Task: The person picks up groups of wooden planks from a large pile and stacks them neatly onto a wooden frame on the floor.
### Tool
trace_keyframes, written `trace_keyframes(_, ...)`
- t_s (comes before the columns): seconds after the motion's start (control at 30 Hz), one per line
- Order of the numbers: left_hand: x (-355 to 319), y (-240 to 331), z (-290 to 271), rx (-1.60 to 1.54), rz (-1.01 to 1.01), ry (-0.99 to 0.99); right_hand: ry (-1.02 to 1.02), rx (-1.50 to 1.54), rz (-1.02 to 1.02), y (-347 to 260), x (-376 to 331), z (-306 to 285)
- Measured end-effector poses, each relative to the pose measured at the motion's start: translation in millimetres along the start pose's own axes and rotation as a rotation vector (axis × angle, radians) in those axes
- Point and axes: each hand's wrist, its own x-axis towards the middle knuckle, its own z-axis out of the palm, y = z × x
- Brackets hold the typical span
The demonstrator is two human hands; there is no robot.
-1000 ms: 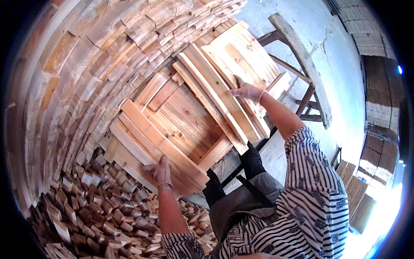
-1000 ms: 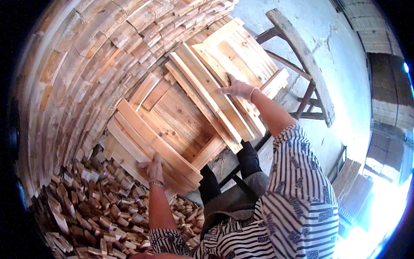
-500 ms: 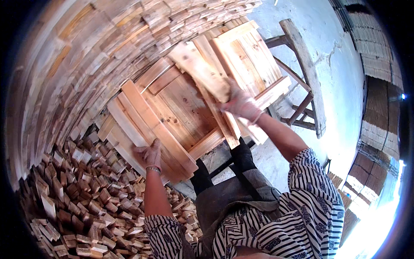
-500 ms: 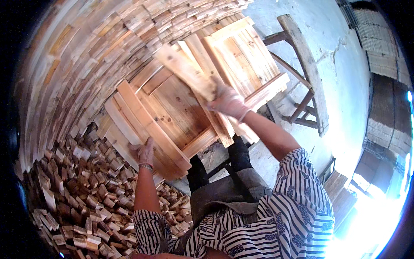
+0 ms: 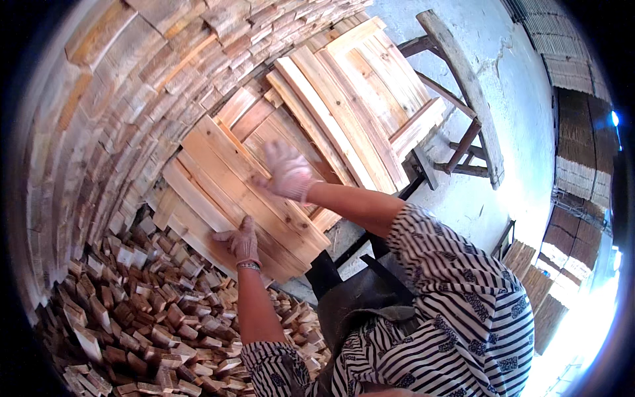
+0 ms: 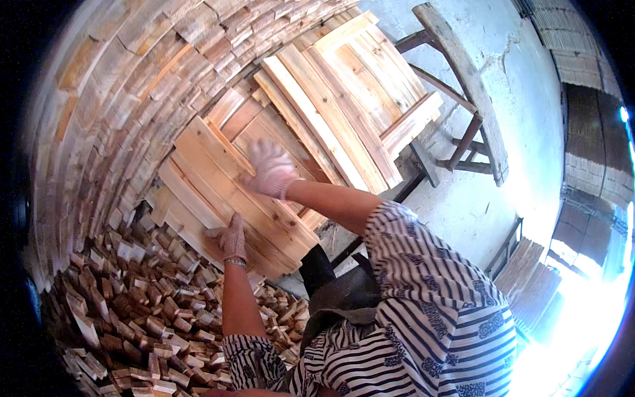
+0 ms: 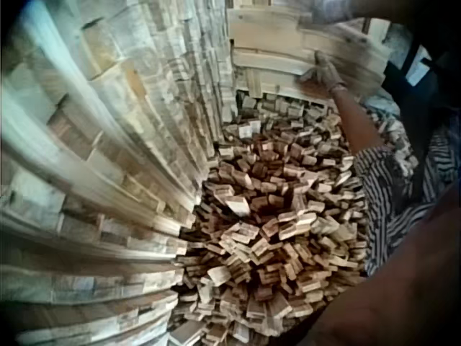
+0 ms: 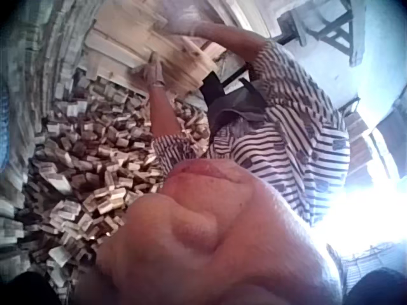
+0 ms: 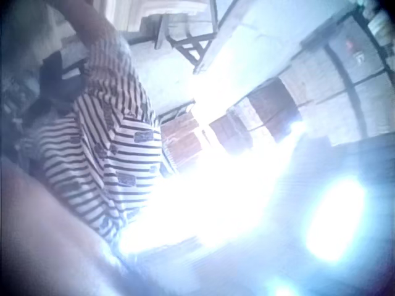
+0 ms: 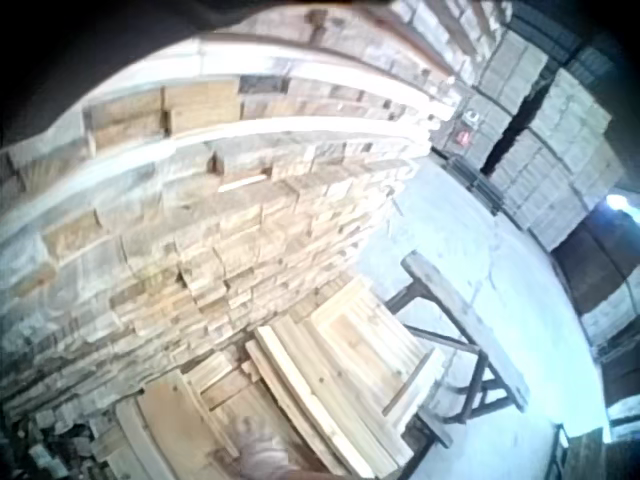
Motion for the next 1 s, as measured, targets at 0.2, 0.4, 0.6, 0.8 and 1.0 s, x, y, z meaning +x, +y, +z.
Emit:
trace_keyframes(0.2,19,-13,13,-0.016,-0.046,-0.106,0.570,-0.337,-0.054,130,8,7)
trace_keyframes(0.4,-18,17,-30,-0.054,-0.045,-0.067,0.348,0.363,-0.049,180,5,-10)
trace_keyframes(0.6,-1,-9,0,-0.075,0.009,-0.018,-0.012,0.768,-0.083,143,6,20)
trace_keyframes(0.8,-22,12,-54,-0.139,0.024,-0.293,-0.114,0.472,-0.205,79,30,68)
trace_keyframes(1.0,38,-99,7,-1.164,0.237,-0.514,0.161,0.396,-0.273,74,24,101)
